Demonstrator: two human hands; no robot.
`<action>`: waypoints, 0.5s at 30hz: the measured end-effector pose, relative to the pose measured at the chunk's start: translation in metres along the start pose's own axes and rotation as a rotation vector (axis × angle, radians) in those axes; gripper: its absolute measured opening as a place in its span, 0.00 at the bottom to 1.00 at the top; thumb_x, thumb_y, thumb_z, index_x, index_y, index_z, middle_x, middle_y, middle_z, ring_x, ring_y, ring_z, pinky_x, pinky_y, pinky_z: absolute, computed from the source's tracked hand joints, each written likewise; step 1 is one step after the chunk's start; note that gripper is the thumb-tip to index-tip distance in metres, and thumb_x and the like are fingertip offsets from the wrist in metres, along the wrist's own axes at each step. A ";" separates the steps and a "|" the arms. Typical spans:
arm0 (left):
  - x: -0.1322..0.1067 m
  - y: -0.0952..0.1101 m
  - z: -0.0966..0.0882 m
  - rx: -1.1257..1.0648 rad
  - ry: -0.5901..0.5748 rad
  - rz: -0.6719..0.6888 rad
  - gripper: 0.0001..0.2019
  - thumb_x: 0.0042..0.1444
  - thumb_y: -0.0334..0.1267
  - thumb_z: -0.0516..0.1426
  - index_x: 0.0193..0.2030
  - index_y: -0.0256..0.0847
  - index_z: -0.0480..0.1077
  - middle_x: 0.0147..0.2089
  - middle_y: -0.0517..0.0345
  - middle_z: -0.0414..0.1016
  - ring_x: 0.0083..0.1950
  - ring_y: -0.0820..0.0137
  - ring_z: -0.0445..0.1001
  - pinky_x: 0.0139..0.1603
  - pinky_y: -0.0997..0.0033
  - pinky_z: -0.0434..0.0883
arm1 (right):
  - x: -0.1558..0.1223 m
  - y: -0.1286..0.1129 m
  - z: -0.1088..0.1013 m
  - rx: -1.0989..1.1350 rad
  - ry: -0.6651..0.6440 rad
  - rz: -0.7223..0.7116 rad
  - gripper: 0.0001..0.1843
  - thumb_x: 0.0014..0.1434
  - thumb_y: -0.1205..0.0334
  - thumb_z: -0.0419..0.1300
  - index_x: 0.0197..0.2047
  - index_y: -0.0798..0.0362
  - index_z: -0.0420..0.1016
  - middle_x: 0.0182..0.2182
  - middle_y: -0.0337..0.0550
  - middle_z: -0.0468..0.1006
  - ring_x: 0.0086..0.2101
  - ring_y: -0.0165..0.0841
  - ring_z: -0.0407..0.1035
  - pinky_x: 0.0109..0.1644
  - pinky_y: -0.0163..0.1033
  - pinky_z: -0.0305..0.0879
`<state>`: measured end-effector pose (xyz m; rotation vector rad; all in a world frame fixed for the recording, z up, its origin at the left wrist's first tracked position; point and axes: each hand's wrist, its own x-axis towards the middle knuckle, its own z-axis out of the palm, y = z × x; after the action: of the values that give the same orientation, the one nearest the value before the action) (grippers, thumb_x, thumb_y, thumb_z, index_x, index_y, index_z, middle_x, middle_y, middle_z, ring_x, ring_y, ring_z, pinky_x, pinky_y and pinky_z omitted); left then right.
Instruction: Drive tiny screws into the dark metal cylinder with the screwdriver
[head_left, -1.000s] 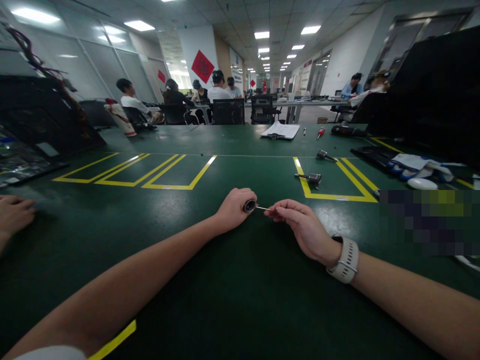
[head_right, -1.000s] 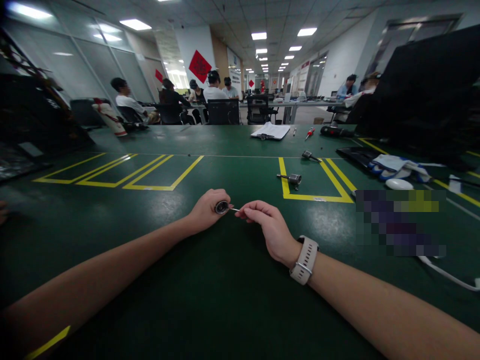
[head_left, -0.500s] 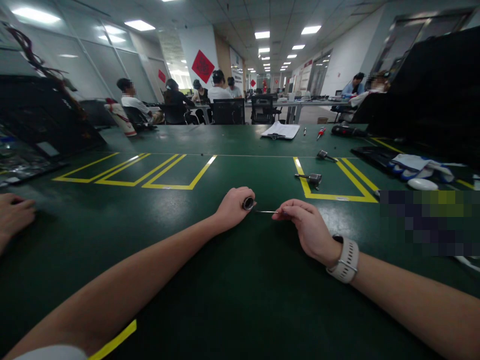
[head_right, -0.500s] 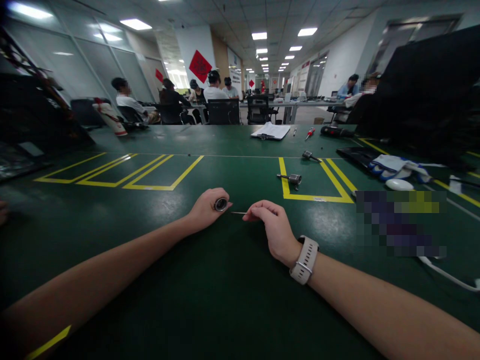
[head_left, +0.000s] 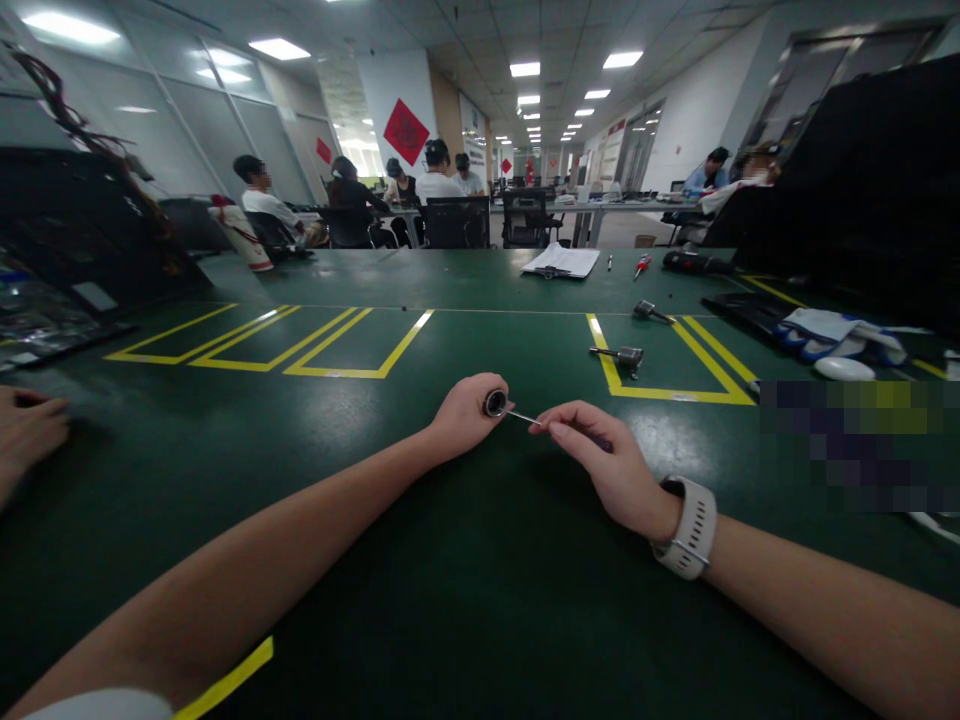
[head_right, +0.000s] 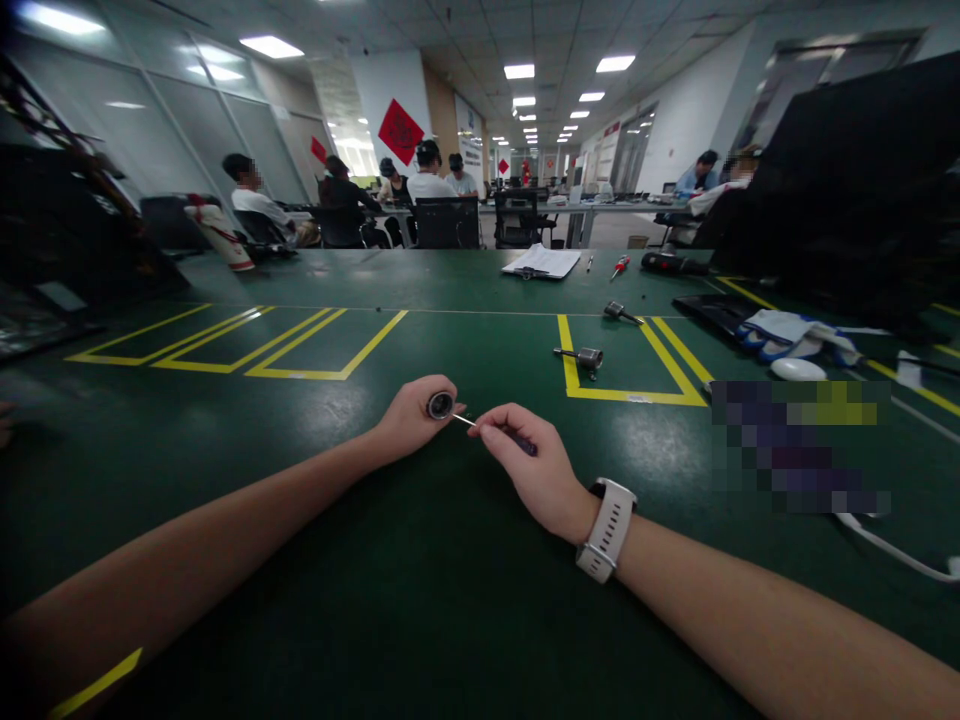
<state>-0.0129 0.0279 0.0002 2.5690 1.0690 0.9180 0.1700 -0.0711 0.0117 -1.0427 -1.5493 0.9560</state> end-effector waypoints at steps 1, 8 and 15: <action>0.000 0.000 0.000 -0.005 0.001 0.003 0.06 0.51 0.36 0.56 0.27 0.38 0.63 0.27 0.62 0.65 0.29 0.74 0.64 0.29 0.74 0.61 | -0.001 -0.002 0.001 -0.056 -0.025 -0.016 0.09 0.59 0.59 0.54 0.39 0.49 0.74 0.36 0.42 0.74 0.38 0.36 0.67 0.43 0.44 0.62; 0.001 0.002 0.001 0.008 -0.035 0.012 0.06 0.50 0.36 0.56 0.26 0.38 0.64 0.25 0.63 0.65 0.28 0.74 0.64 0.28 0.75 0.60 | -0.001 -0.002 0.005 -0.223 -0.020 -0.160 0.08 0.59 0.62 0.54 0.41 0.47 0.72 0.40 0.43 0.73 0.43 0.37 0.66 0.49 0.46 0.61; 0.002 0.002 0.001 0.080 -0.054 0.021 0.07 0.50 0.39 0.57 0.27 0.38 0.64 0.26 0.62 0.67 0.29 0.72 0.65 0.31 0.72 0.60 | -0.002 -0.002 0.004 -0.259 -0.013 -0.157 0.07 0.58 0.63 0.54 0.39 0.47 0.73 0.38 0.44 0.73 0.40 0.38 0.66 0.46 0.47 0.62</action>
<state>-0.0104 0.0274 0.0015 2.6590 1.0870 0.8213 0.1657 -0.0737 0.0127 -1.0754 -1.7710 0.6681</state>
